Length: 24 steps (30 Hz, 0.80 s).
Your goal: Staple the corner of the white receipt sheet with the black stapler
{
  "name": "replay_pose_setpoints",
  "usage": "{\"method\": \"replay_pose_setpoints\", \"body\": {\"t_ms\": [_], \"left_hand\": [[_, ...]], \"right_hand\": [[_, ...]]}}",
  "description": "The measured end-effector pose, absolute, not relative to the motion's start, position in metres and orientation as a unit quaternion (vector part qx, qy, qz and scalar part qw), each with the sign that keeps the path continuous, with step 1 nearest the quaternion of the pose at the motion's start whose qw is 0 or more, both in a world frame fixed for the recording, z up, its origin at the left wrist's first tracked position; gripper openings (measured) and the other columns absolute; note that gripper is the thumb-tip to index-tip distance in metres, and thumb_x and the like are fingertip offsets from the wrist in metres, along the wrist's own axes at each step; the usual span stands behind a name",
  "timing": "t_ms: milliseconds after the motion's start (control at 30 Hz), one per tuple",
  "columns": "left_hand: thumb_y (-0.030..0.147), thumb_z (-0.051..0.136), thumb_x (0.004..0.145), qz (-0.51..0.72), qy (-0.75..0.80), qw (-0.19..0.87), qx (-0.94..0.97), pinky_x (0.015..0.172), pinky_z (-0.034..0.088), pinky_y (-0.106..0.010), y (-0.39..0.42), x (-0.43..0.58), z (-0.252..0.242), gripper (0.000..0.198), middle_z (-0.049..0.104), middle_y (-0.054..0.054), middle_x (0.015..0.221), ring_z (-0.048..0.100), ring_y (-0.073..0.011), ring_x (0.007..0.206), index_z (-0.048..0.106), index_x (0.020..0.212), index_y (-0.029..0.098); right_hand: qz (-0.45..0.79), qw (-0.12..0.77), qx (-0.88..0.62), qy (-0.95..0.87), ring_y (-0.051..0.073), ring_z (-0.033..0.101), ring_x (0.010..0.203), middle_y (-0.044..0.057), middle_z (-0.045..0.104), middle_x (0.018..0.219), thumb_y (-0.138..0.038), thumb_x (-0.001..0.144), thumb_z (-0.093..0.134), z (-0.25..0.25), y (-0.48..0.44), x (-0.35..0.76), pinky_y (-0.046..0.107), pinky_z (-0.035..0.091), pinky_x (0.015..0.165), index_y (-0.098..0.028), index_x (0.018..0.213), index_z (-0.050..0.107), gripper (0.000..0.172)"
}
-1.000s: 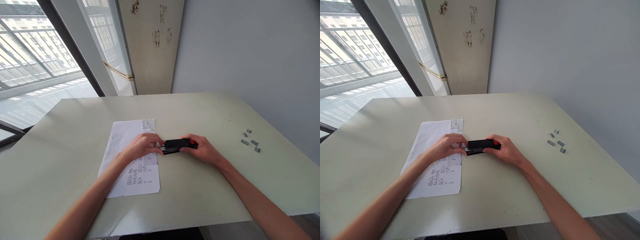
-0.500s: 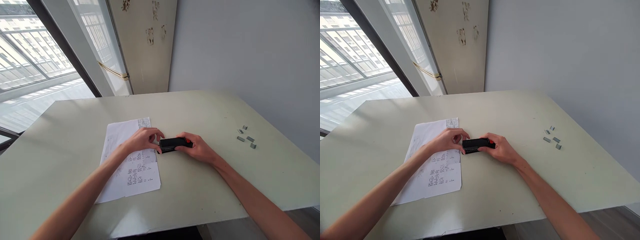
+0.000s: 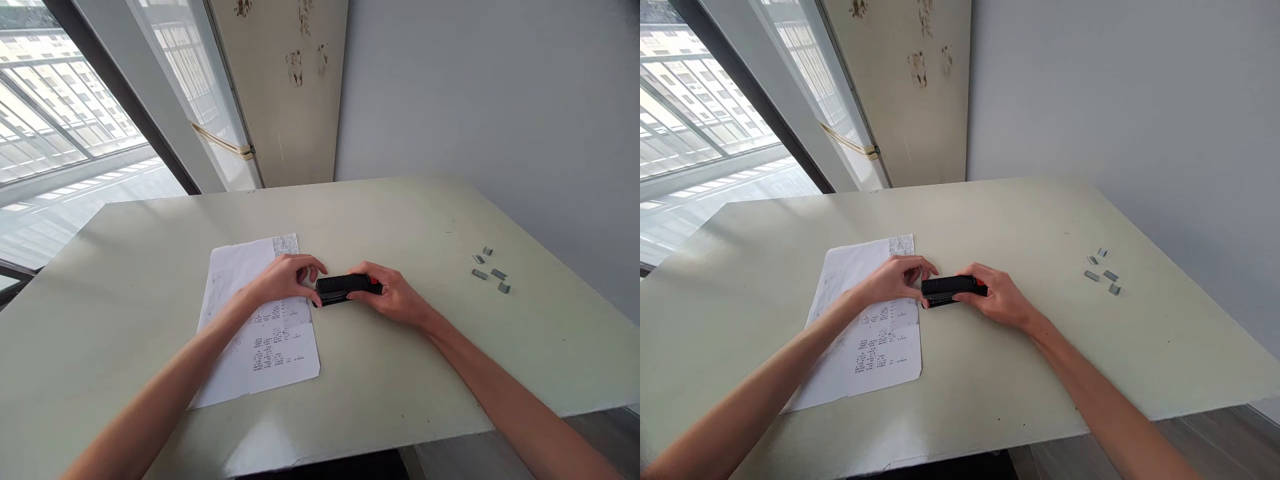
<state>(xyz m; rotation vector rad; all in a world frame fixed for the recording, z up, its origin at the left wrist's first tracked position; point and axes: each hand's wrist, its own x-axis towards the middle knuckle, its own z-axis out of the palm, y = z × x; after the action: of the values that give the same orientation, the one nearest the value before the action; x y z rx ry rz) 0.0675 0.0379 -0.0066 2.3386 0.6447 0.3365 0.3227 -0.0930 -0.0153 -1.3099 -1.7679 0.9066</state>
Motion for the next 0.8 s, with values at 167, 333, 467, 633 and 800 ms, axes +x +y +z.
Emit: {"method": "replay_pose_setpoints", "body": {"t_ms": [167, 333, 467, 633, 800], "left_hand": [[0.068, 0.09, 0.067, 0.119, 0.254, 0.343, 0.897, 0.064, 0.039, -0.026, 0.037, 0.068, -0.004, 0.063, 0.065, 0.004, 0.077, 0.057, -0.0132, 0.07, 0.076, 0.111, 0.025], [0.067, 0.091, 0.065, 0.122, 0.26, 0.347, 0.893, 0.063, 0.038, -0.026, 0.037, 0.069, -0.005, 0.063, 0.065, 0.004, 0.077, 0.056, -0.0123, 0.067, 0.076, 0.111, 0.025], [0.066, 0.091, 0.066, 0.116, 0.254, 0.334, 0.9, 0.061, 0.037, -0.026, 0.039, 0.071, -0.006, 0.062, 0.064, 0.005, 0.075, 0.056, -0.0123, 0.067, 0.076, 0.11, 0.026], [0.068, 0.086, 0.073, 0.122, 0.251, 0.329, 0.902, 0.062, 0.041, -0.027, 0.032, 0.067, -0.003, 0.057, 0.065, 0.004, 0.076, 0.056, -0.013, 0.066, 0.076, 0.11, 0.026], [0.064, 0.087, 0.074, 0.145, 0.272, 0.32, 0.896, 0.073, 0.05, -0.03, 0.034, 0.047, 0.01, 0.056, 0.072, 0.002, 0.089, 0.064, -0.0172, 0.08, 0.074, 0.115, 0.028]], "right_hand": [[0.356, 0.364, -0.514, -0.691, 0.021, 0.058, 0.086, 0.002, 0.069, 0.1, -0.045, 0.098, 0.069, -0.015, -0.093, 0.322, 0.03, 0.04, 0.064, -0.028, 0.11, 0.067, 0.021], [0.351, 0.369, -0.508, -0.695, 0.02, 0.058, 0.086, 0.002, 0.07, 0.101, -0.042, 0.098, 0.069, -0.013, -0.093, 0.321, 0.031, 0.041, 0.068, -0.027, 0.109, 0.067, 0.018], [0.354, 0.371, -0.505, -0.694, 0.02, 0.059, 0.087, 0.003, 0.07, 0.104, -0.041, 0.099, 0.068, -0.012, -0.093, 0.322, 0.031, 0.042, 0.067, -0.027, 0.11, 0.067, 0.018], [0.357, 0.369, -0.501, -0.697, 0.02, 0.06, 0.089, 0.003, 0.07, 0.106, -0.041, 0.099, 0.07, -0.013, -0.092, 0.324, 0.03, 0.043, 0.067, -0.028, 0.111, 0.067, 0.018], [0.346, 0.364, -0.505, -0.702, 0.02, 0.061, 0.091, 0.003, 0.07, 0.108, -0.043, 0.099, 0.068, -0.011, -0.092, 0.323, 0.031, 0.047, 0.073, -0.028, 0.11, 0.066, 0.019]]}}
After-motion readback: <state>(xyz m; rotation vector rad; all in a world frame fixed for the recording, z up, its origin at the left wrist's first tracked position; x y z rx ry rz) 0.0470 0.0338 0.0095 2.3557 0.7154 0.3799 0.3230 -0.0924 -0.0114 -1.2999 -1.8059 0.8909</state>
